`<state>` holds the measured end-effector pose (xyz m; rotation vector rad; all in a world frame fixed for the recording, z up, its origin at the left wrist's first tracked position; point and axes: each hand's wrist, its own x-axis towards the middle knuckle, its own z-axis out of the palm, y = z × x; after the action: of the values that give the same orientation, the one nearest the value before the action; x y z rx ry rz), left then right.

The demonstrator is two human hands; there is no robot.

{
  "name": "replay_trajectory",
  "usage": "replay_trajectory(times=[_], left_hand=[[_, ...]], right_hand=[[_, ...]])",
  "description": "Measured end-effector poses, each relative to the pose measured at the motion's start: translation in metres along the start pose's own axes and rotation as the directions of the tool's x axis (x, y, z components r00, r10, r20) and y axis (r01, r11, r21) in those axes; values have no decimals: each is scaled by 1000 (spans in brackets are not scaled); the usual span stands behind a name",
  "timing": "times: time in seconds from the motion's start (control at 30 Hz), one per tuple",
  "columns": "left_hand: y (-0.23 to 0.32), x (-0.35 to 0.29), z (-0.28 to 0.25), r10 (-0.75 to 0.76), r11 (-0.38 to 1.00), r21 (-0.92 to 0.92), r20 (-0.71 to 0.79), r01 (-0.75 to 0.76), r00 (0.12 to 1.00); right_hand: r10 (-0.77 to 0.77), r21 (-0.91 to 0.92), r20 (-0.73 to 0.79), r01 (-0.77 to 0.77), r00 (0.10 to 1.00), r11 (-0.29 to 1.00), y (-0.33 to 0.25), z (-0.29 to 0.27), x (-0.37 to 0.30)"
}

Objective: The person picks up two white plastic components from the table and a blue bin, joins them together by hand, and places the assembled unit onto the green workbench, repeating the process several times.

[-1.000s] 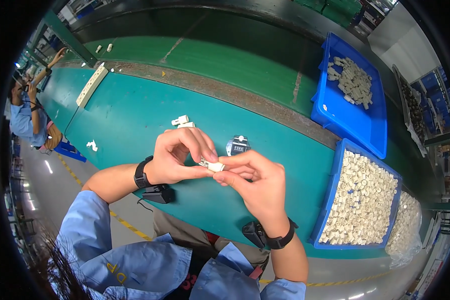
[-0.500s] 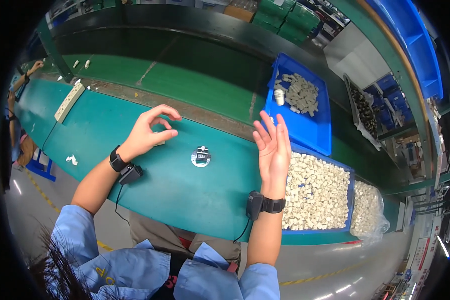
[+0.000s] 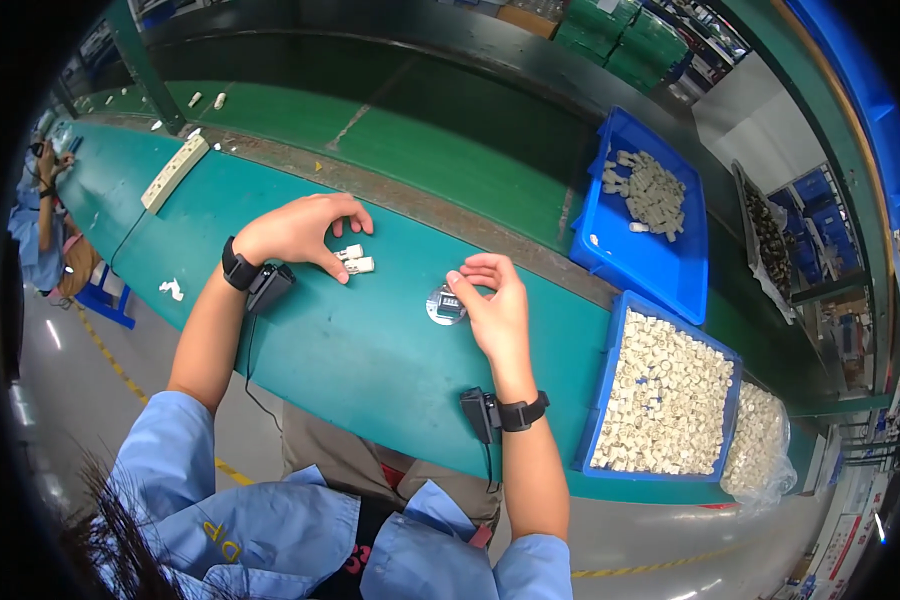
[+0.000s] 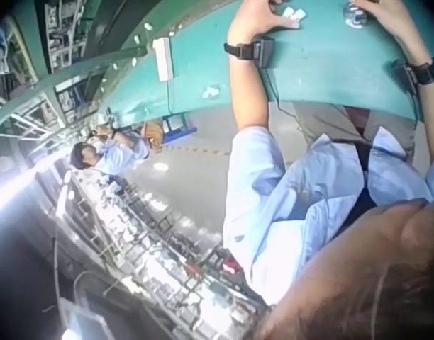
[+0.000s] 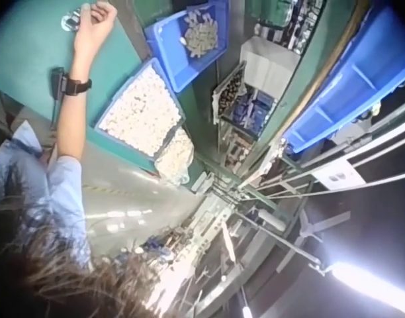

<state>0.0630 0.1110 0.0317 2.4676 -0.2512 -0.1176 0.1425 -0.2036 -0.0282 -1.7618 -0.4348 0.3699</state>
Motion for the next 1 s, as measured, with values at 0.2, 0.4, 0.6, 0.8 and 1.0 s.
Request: replay_trajectory(times=[0.2, 0.4, 0.6, 0.8, 1.0], left_hand=[[-20, -5, 4, 7, 996, -92, 46, -2, 999], [-18, -4, -3, -72, 993, -94, 35, 75, 997], [16, 4, 1, 60, 967, -242, -74, -76, 995], [36, 2, 40, 218, 752, -627, -51, -201, 975], [55, -4, 69, 316, 620, -757, 2, -205, 949]], right_hand=[[-40, -37, -123, 36, 992, 999, -38, -32, -18], [-81, -723, -431, -290, 899, 627, -52, -170, -117], [63, -764, -298, -277, 952, 583, -18, -199, -139], [184, -672, -314, -355, 931, 649, -19, -202, -124], [103, -664, -363, -335, 926, 669, -31, -201, -133]])
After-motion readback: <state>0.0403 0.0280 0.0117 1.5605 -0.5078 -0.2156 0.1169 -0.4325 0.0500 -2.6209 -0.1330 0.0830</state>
